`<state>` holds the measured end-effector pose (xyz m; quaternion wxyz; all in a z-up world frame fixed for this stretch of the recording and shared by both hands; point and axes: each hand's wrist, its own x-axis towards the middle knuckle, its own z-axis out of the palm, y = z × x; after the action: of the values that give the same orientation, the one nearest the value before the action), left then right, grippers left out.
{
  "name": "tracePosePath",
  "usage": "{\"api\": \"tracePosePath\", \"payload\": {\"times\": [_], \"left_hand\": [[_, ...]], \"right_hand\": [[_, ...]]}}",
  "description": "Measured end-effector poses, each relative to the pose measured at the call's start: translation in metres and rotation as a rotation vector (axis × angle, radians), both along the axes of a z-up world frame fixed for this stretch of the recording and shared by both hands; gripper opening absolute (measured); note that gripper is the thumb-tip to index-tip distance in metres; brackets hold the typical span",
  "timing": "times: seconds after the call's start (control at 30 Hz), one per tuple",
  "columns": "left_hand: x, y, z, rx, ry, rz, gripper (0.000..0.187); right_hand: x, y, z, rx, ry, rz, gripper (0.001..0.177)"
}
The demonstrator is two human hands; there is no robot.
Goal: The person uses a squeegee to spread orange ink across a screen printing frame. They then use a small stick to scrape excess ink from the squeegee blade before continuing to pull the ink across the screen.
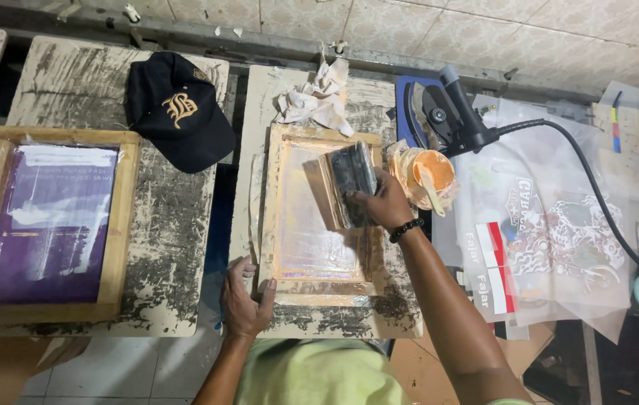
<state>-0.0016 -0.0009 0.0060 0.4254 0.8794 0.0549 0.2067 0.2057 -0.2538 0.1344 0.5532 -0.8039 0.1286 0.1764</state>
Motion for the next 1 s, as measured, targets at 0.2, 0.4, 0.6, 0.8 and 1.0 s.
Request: {"api": "tracePosePath", "payload": {"times": [0.2,0.4,0.6,0.8,1.0], "left_hand": [[0.001,0.0,0.003,0.012,-0.009,-0.002,0.064],[0.002,-0.001,0.002,0.022,0.016,0.009,0.067],[0.002,-0.001,0.003,0.022,-0.001,0.032,0.063],[0.001,-0.001,-0.001,-0.008,0.012,0.035,0.066],[0.002,-0.001,-0.002,0.006,0.027,0.014,0.065]], "right_hand": [[-0.003,-0.014,0.001,0.098,0.085,-0.139,0.047],[0.011,-0.014,-0.021,-0.563,-0.424,0.254,0.036],[0.008,0.03,-0.075,-0.898,-0.934,0.475,0.024],[-0.014,0.034,-0.146,-1.206,-0.532,0.817,0.084],[-0.013,0.019,-0.07,-0.899,-0.822,0.7,0.021]]}}
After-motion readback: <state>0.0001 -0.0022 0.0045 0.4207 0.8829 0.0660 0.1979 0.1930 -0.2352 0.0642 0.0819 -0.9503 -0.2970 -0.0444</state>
